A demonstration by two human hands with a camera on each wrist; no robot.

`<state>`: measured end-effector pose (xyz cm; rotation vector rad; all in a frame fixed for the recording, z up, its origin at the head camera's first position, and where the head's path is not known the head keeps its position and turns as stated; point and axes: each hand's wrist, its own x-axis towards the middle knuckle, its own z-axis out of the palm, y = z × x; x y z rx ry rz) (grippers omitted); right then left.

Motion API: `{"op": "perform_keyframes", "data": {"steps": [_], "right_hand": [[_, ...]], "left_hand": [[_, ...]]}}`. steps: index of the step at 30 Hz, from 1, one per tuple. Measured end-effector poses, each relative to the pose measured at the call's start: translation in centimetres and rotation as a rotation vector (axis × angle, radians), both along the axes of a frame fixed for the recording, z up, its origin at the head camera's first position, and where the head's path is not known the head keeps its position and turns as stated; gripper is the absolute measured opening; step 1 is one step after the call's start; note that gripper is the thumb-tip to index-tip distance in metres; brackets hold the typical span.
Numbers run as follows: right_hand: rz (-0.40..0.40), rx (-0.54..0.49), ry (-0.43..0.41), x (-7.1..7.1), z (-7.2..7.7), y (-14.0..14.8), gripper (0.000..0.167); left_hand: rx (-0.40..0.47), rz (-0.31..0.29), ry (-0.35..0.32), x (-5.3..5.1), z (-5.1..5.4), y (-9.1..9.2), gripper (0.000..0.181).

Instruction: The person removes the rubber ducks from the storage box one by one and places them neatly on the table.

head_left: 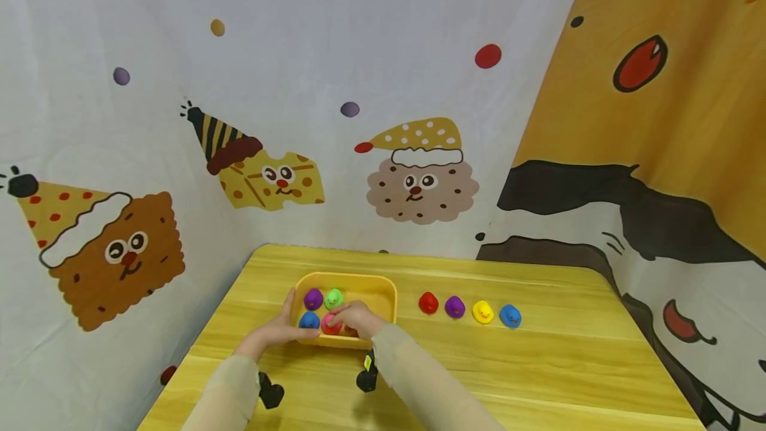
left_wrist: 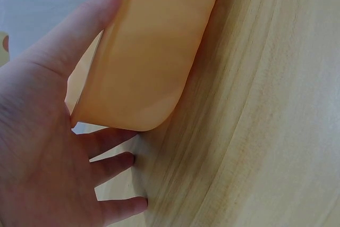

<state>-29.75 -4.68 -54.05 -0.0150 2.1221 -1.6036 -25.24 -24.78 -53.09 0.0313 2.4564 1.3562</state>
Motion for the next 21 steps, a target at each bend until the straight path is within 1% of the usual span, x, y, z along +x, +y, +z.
{"op": "perform_keyframes", "data": {"steps": [4, 8, 13, 16, 19, 21], "right_hand": [[0.012, 0.018, 0.038, -0.01, -0.15, 0.01, 0.024], [-0.004, 0.022, 0.036, 0.1, -0.13, -0.08, 0.023], [-0.01, 0.02, 0.021, 0.04, -0.13, -0.15, 0.023], [-0.001, 0.018, 0.018, -0.06, -0.19, -0.16, 0.023], [0.003, 0.012, 0.019, -0.1, -0.24, -0.06, 0.02], [0.011, 0.011, 0.029, -0.14, -0.2, 0.09, 0.019]], "left_hand": [[0.008, 0.002, -0.011, -0.25, -0.59, -0.27, 0.132], [0.017, 0.008, -0.022, -0.46, -0.97, -0.43, 0.132], [0.025, 0.001, -0.008, -0.38, -0.82, -0.41, 0.131], [0.022, 0.008, -0.012, -0.41, -0.75, -0.45, 0.131], [0.005, 0.015, -0.032, -0.43, -0.81, -0.52, 0.13], [-0.005, 0.01, -0.029, -0.28, -0.55, -0.38, 0.129]]}}
